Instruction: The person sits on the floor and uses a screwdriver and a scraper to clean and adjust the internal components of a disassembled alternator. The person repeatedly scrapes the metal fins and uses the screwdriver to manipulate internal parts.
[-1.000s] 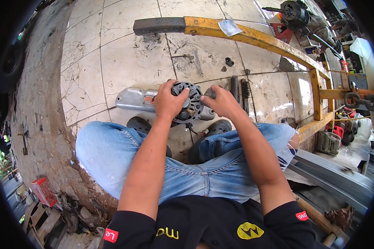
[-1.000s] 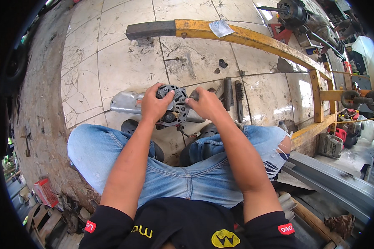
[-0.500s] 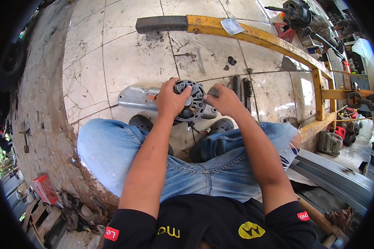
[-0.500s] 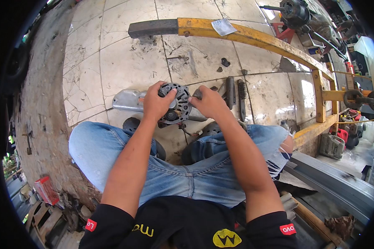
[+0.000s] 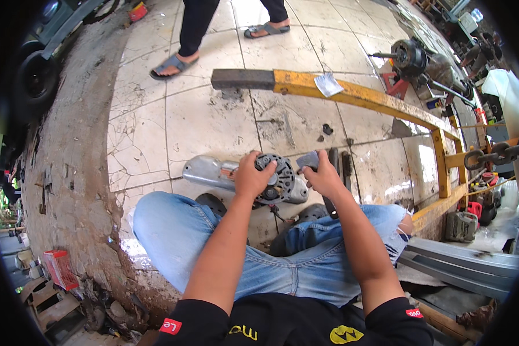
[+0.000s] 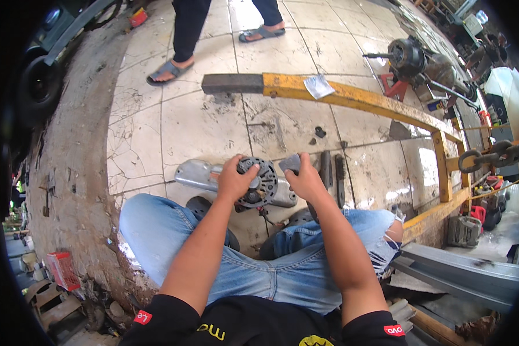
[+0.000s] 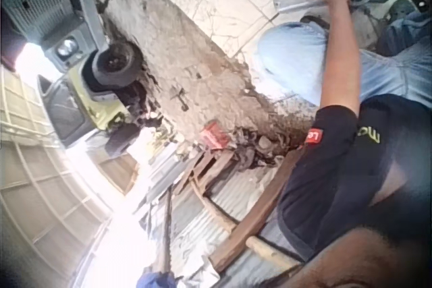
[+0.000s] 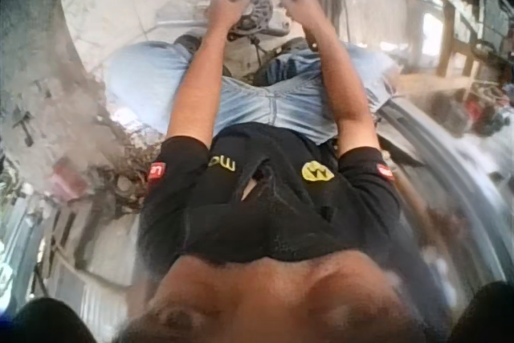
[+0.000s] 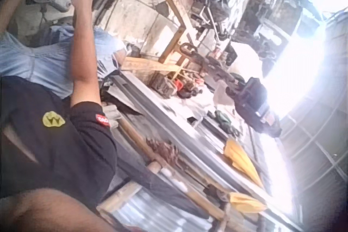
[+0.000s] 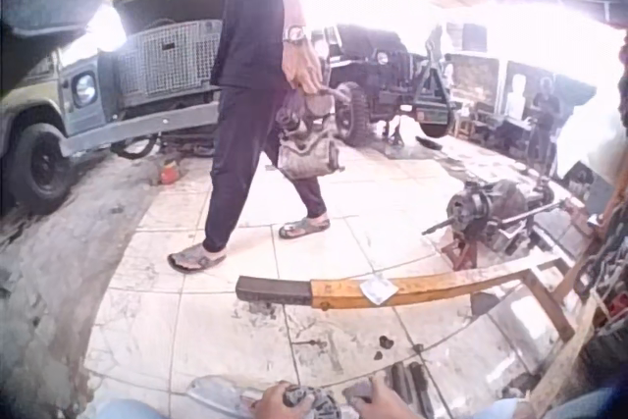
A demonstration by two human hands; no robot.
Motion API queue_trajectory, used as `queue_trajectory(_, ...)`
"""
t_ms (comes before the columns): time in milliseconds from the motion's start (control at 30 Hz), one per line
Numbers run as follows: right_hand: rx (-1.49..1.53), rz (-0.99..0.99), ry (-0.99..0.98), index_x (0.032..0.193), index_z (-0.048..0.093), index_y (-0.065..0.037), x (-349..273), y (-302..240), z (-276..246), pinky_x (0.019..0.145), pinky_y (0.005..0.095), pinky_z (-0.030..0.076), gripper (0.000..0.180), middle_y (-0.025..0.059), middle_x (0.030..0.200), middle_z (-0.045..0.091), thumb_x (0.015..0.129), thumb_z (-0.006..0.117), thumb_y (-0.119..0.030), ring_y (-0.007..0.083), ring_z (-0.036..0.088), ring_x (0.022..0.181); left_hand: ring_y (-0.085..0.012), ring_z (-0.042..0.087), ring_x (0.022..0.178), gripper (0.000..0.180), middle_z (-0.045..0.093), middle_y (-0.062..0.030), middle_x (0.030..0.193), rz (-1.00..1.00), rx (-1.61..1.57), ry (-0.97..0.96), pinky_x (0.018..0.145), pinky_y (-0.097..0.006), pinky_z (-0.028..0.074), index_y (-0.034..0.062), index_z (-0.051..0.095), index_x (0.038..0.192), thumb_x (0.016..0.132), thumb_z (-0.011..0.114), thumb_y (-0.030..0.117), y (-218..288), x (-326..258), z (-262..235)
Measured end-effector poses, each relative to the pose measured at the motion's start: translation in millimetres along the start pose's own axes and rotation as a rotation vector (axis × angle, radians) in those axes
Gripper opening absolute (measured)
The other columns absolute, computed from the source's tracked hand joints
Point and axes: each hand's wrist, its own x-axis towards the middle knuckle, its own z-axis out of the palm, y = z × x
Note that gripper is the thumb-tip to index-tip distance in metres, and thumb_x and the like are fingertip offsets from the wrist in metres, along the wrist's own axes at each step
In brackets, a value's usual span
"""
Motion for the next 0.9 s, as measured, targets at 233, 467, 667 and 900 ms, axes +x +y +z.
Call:
queue_trajectory(233,-0.257,-0.355,-0.012,0.132,0.050,-0.005,7.7,5.2,-2.2,0.076,0.0446,0.055,0.047,0.0255,0.101,0.070,0.089,0.067,-0.016,0.0382,0.071,0.086,-0.0351,0.059,0.119,0.061,0.061,-0.0178,0.128,-0.066,-0.030,0.016,0.101,-0.043,0.047,0.0057,0.063,0.125,0.081,0.076,0.046,0.2,-3.2,0.1)
queue_trajectory(467,-0.584,-0.386,-0.157,0.134,0.047,-0.009,12.4,11.0,-23.4,0.080,0.0542,0.052,0.059,0.0283,0.095,0.069,0.084,0.071,-0.026,0.0479,0.066,0.091,-0.0368,0.059,0.119,0.064,0.061,-0.0205,0.127,-0.103,-0.020,0.050,0.101,-0.044,0.047,0.0040,0.062,0.126,0.080,0.077,0.046,-0.7,-3.2,5.4)
queue_trajectory(667,-0.284,-0.427,-0.046,0.133,0.052,-0.010,12.7,22.8,-9.1,0.081,0.0514,0.052,0.055,0.0249,0.100,0.071,0.087,0.072,-0.030,0.0455,0.066,0.097,-0.0345,0.062,0.112,0.061,0.064,-0.0209,0.121,-0.137,0.001,0.100,0.097,-0.041,0.049,0.0020,0.062,0.123,0.083,0.078,0.045,-2.9,-5.0,4.2)
queue_trajectory(900,-0.440,-0.374,-0.125,0.134,0.053,-0.017,10.1,7.8,-3.0,0.084,0.0505,0.052,0.053,0.0212,0.105,0.071,0.087,0.071,-0.033,0.0423,0.067,0.100,-0.0328,0.063,0.112,0.066,0.063,-0.0213,0.122,-0.148,-0.034,0.026,0.097,-0.040,0.049,0.0010,0.057,0.129,0.086,0.077,0.047,-9.4,-3.1,0.2)
